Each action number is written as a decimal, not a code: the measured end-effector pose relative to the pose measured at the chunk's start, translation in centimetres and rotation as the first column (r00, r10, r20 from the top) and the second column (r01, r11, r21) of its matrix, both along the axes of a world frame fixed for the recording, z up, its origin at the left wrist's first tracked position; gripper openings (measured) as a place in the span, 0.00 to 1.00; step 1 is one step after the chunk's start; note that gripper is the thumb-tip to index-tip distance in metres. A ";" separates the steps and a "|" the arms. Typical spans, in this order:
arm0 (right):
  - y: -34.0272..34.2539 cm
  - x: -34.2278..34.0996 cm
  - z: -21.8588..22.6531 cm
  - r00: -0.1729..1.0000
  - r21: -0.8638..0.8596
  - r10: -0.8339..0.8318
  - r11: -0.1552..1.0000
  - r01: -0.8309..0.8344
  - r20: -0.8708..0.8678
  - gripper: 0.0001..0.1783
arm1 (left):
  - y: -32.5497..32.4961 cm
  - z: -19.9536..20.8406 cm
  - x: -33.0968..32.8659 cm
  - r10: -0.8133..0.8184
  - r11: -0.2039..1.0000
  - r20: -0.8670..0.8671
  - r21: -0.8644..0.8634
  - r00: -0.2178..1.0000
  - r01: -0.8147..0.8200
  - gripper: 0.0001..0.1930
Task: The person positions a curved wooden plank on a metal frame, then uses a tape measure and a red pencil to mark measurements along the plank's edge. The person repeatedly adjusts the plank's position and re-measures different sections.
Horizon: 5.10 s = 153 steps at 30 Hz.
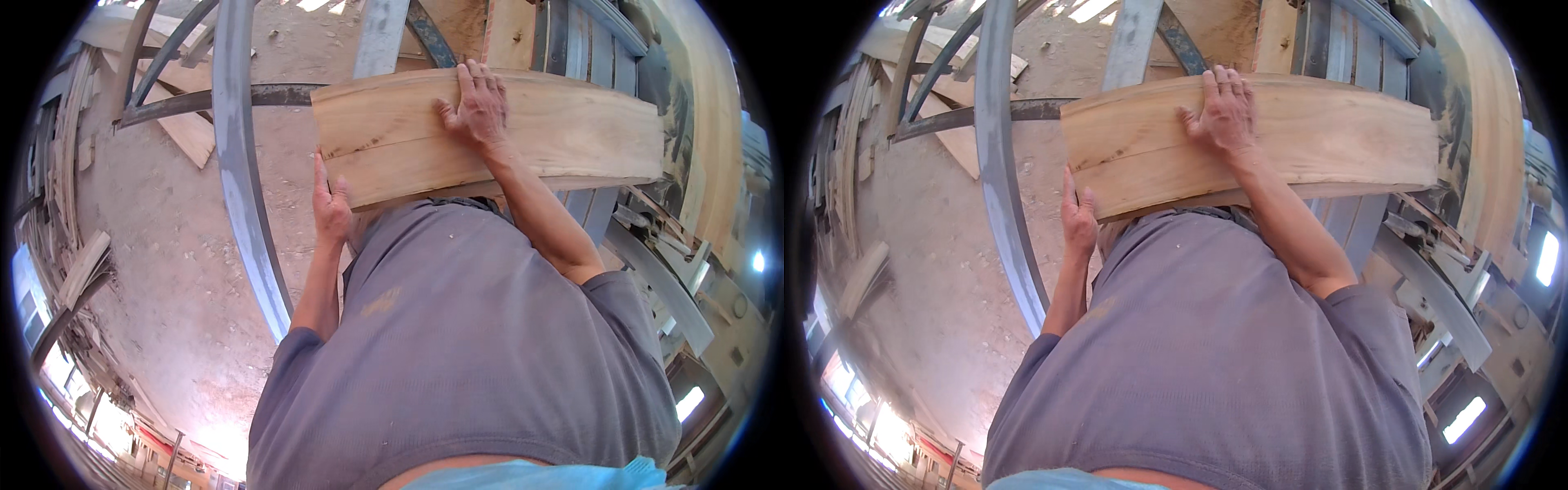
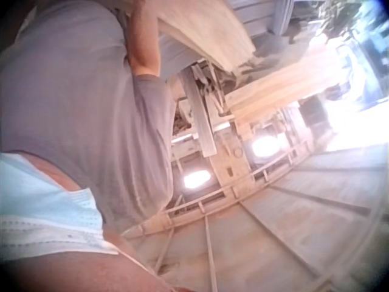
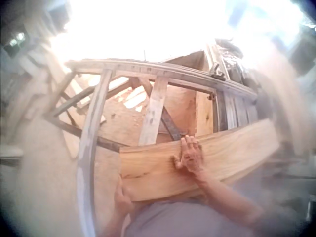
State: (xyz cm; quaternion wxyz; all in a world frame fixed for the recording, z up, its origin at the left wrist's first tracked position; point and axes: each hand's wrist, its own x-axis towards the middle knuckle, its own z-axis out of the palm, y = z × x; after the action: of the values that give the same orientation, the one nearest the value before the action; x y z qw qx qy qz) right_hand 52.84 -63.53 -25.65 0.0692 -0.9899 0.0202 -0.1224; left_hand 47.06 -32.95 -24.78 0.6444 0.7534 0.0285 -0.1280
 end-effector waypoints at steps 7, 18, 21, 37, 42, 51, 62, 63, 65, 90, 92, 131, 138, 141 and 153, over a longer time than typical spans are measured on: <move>-2.9 -3.1 0.9 0.984 0.304 0.141 0.938 -0.167 0.104 0.33 | 2.5 -4.5 -1.8 0.106 0.986 -0.129 -0.113 0.986 -0.121 0.24; -25.8 -19.9 1.4 0.027 0.875 -0.967 -0.217 0.433 -0.254 0.26 | 2.9 -0.6 3.8 0.232 0.949 -0.116 0.244 0.966 -0.198 0.26; -25.3 -20.3 0.3 0.188 0.852 -0.833 -0.494 0.172 -0.521 0.26 | 7.1 -3.7 8.1 0.116 0.971 0.004 0.210 0.993 -0.115 0.26; -21.1 -19.2 0.8 0.702 0.434 -0.662 0.731 0.527 0.263 0.13 | 4.7 -7.2 11.8 0.115 0.862 0.518 0.372 0.847 -0.344 0.21; -25.0 -19.2 0.0 0.712 0.332 -0.550 0.834 0.440 0.436 0.19 | -5.4 -1.4 14.2 0.556 0.584 -0.692 -0.069 0.461 -0.809 0.26; -26.6 -16.6 -2.1 0.702 0.320 -0.583 0.812 0.487 0.410 0.23 | -3.6 -5.9 19.2 0.668 0.707 -0.354 0.030 0.654 -0.706 0.28; -29.6 -12.8 -2.5 0.670 0.291 -0.645 0.764 0.575 0.369 0.24 | -7.3 -8.0 27.1 0.744 0.668 -0.274 0.312 0.609 -0.676 0.35; -29.5 -12.9 -2.8 0.669 0.279 -0.654 0.756 0.592 0.352 0.24 | -10.7 -6.2 26.2 0.720 0.694 -0.310 0.296 0.621 -0.656 0.34; -29.6 -12.3 -2.6 0.675 0.281 -0.653 0.757 0.590 0.343 0.25 | -11.3 -5.6 26.7 0.655 0.720 -0.353 0.025 0.668 -0.693 0.33; -32.0 -9.8 -8.9 0.669 0.333 -0.609 0.793 0.510 0.427 0.25 | -11.5 -15.2 29.2 0.674 0.738 -0.218 0.174 0.706 -0.652 0.32; -32.6 -10.2 -10.0 0.660 0.300 -0.610 0.792 0.532 0.439 0.25 | -17.3 -13.7 25.6 0.667 0.739 -0.264 0.116 0.697 -0.663 0.31; -31.9 -8.5 -16.2 0.786 -0.080 -0.286 0.918 0.389 0.549 0.21 | -13.0 -17.9 20.0 0.784 0.438 -0.312 -0.335 0.537 -0.834 0.24; -31.6 -9.0 -15.5 0.819 -0.027 -0.335 0.920 0.392 0.465 0.22 | -14.0 -16.1 18.4 0.765 0.390 -0.360 -0.401 0.534 -0.829 0.24; -32.1 -9.4 -15.9 0.831 -0.035 -0.310 0.930 0.367 0.461 0.22 | -14.0 -16.3 18.5 0.771 0.411 -0.348 -0.368 0.533 -0.834 0.24; -34.3 -9.1 -17.7 0.857 -0.053 -0.440 0.881 0.470 0.269 0.25 | -14.7 -18.8 20.8 0.742 0.513 -0.492 -0.022 0.456 -0.858 0.29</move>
State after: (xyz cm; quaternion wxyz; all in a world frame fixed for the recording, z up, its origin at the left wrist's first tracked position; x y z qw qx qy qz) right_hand 43.76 -97.86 -43.31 -0.0179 -0.9359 0.2378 -0.2594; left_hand 67.82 -47.66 -43.56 0.6990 0.5068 0.5035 0.0317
